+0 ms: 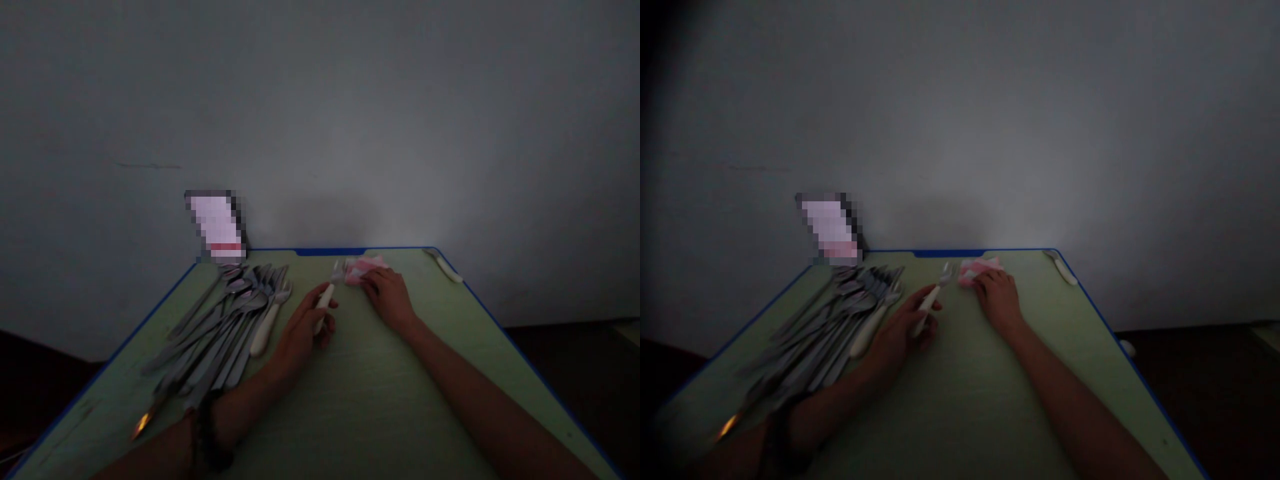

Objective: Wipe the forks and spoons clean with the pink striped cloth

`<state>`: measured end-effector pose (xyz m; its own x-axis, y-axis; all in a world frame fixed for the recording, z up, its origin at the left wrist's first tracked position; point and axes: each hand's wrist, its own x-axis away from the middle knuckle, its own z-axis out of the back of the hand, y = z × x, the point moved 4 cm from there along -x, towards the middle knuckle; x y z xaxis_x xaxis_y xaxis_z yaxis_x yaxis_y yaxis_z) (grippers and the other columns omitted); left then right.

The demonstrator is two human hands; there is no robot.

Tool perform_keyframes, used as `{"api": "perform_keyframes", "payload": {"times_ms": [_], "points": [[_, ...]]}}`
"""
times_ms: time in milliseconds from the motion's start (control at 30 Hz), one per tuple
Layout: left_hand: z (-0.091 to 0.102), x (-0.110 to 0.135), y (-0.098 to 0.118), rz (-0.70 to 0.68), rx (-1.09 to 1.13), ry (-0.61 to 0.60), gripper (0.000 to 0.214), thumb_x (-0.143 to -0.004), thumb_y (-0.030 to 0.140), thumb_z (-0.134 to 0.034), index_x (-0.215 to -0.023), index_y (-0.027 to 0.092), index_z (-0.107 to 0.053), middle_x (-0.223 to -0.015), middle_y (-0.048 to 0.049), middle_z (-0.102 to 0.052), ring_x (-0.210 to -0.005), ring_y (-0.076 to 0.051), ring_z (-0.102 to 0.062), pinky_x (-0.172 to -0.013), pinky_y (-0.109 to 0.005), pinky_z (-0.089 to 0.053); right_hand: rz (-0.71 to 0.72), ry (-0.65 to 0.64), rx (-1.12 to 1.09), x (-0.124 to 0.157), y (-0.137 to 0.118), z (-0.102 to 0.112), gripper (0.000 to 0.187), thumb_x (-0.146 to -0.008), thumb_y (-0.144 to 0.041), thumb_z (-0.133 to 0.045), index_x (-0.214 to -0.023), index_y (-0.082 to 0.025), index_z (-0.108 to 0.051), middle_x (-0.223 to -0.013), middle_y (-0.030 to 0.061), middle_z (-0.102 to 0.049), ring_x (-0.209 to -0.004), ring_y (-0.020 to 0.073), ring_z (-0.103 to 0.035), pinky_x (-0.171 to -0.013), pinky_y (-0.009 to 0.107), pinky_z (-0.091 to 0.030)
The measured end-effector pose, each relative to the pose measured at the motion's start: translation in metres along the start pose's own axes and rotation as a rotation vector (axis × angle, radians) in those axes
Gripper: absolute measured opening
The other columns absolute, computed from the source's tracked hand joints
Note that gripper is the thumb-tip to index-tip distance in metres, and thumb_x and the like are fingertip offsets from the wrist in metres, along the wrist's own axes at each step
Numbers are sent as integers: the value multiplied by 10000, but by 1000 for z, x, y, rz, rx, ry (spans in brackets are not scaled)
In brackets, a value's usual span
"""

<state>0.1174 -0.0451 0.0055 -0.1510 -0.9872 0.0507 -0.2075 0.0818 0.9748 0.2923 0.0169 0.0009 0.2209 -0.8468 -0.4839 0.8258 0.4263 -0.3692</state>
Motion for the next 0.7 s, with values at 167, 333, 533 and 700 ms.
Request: {"api": "perform_keyframes", "payload": {"times_ms": [167,333,533,700], "points": [[-3,1,5,-27,-192,-83,484,-790,294,-486,-1256,184,-410,-1118,-106,-538,-659,-117,-570,-438,-198,-439,-189,207,-443,1,10,12,283,-865,-384,-396,-993,-173,-535,-856,53,-624,-719,159,-554,-649,277,-411],[-2,-1,2,-11,-365,-183,432,-820,367,-488,-1204,169,-469,-956,-79,-621,-522,-88,-549,-454,-218,-460,-379,245,-780,1,25,12,319,-815,-472,-436,-959,-194,-497,-645,-18,-538,-546,136,-470,-502,244,-367],[4,-1,-1,-63,-398,-99,414,-861,396,-417,-1199,160,-451,-711,8,-557,-474,-86,-486,-450,-214,-408,-479,303,-989,1,37,7,317,-757,-485,-498,-921,-215,-496,-660,-42,-533,-559,118,-474,-531,231,-386],[2,5,6,-127,-550,-28,437,-873,395,-394,-1269,222,-452,-835,-25,-607,-718,-152,-562,-658,-273,-439,-376,170,-1075,0,21,10,253,-747,-408,-543,-905,-211,-520,-564,-70,-474,-479,88,-421,-460,199,-335]]}}
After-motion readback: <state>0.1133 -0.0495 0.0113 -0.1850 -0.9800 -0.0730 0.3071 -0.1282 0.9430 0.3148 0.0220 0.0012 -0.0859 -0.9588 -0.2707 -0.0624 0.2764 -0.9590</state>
